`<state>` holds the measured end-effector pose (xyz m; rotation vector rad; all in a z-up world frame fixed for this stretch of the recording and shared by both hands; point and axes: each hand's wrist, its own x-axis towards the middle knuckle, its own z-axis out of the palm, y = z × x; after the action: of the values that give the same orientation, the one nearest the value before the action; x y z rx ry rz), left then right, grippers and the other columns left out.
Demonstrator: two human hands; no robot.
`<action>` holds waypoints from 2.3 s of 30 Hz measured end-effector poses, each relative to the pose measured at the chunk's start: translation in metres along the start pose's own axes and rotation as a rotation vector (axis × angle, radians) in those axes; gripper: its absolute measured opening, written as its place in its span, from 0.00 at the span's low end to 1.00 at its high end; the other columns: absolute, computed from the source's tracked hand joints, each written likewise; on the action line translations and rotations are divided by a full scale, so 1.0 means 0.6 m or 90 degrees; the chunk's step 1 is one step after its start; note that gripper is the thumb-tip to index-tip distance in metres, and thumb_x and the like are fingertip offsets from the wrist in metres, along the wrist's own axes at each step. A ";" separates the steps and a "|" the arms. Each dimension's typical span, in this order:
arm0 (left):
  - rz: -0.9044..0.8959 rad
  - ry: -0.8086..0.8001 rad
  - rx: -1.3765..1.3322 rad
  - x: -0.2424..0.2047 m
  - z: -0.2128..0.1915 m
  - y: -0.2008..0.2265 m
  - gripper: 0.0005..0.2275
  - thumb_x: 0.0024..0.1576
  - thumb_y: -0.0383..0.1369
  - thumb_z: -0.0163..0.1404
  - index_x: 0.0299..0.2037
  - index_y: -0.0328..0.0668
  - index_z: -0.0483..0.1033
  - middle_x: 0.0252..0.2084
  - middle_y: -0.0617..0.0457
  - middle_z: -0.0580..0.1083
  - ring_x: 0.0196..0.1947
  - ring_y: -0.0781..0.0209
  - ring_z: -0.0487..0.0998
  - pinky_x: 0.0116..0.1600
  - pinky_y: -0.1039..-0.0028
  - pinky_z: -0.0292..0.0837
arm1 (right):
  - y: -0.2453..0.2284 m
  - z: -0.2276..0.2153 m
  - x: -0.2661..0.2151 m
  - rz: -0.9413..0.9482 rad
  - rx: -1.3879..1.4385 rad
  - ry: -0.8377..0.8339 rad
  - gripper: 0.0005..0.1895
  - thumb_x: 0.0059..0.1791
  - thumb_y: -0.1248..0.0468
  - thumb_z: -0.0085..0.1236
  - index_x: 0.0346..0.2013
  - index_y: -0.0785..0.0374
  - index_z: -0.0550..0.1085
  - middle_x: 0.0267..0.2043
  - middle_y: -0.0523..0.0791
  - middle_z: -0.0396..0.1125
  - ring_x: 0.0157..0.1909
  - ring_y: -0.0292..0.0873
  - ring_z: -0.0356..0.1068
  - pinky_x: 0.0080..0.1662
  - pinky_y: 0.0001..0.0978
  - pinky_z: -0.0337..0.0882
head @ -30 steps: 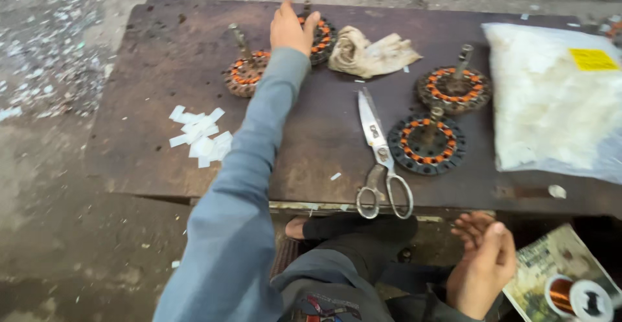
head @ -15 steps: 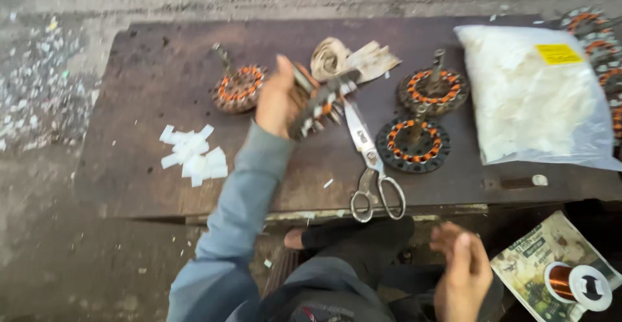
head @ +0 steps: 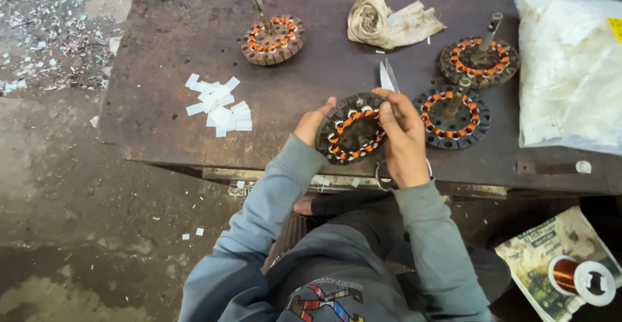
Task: The person uses scissors to cut small white strips of material and places them into the slots of a circular stator component. They repeat this process, picking up strips from a pile on the table and inserting them into the component while other similar parts sit nearby.
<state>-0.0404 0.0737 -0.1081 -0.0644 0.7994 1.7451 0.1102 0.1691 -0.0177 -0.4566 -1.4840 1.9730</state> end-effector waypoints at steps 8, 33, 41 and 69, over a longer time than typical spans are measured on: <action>0.125 0.201 0.173 -0.008 -0.044 0.024 0.27 0.61 0.53 0.51 0.43 0.26 0.80 0.37 0.45 0.81 0.35 0.59 0.82 0.43 0.68 0.79 | 0.034 0.027 0.008 0.007 -0.058 0.010 0.13 0.59 0.64 0.52 0.56 0.69 0.72 0.52 0.42 0.70 0.55 0.33 0.66 0.58 0.27 0.65; 0.526 0.525 1.372 -0.022 -0.168 0.240 0.03 0.53 0.32 0.60 0.30 0.45 0.83 0.34 0.46 0.79 0.39 0.44 0.75 0.47 0.57 0.69 | -0.007 -0.050 -0.181 0.156 -0.951 0.148 0.24 0.42 0.51 0.69 0.41 0.65 0.73 0.32 0.54 0.73 0.35 0.61 0.73 0.37 0.52 0.71; 0.561 0.064 1.196 -0.095 -0.096 0.142 0.19 0.50 0.26 0.59 0.53 0.41 0.77 0.42 0.44 0.78 0.47 0.42 0.73 0.54 0.58 0.69 | 0.031 -0.084 -0.235 0.311 -0.771 0.179 0.26 0.45 0.47 0.70 0.26 0.67 0.71 0.18 0.50 0.65 0.21 0.49 0.64 0.31 0.39 0.65; 0.354 -0.085 0.266 -0.216 0.151 -0.033 0.10 0.62 0.21 0.54 0.52 0.26 0.76 0.49 0.46 0.79 0.45 0.61 0.81 0.52 0.71 0.81 | 0.074 -0.091 -0.263 0.135 -0.137 -0.032 0.49 0.31 0.32 0.72 0.49 0.66 0.68 0.35 0.40 0.60 0.35 0.33 0.61 0.38 0.25 0.65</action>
<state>0.0527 0.0165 0.0077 0.5993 1.1381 2.0256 0.2494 0.0975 -0.0909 -0.6865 -1.7525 2.0044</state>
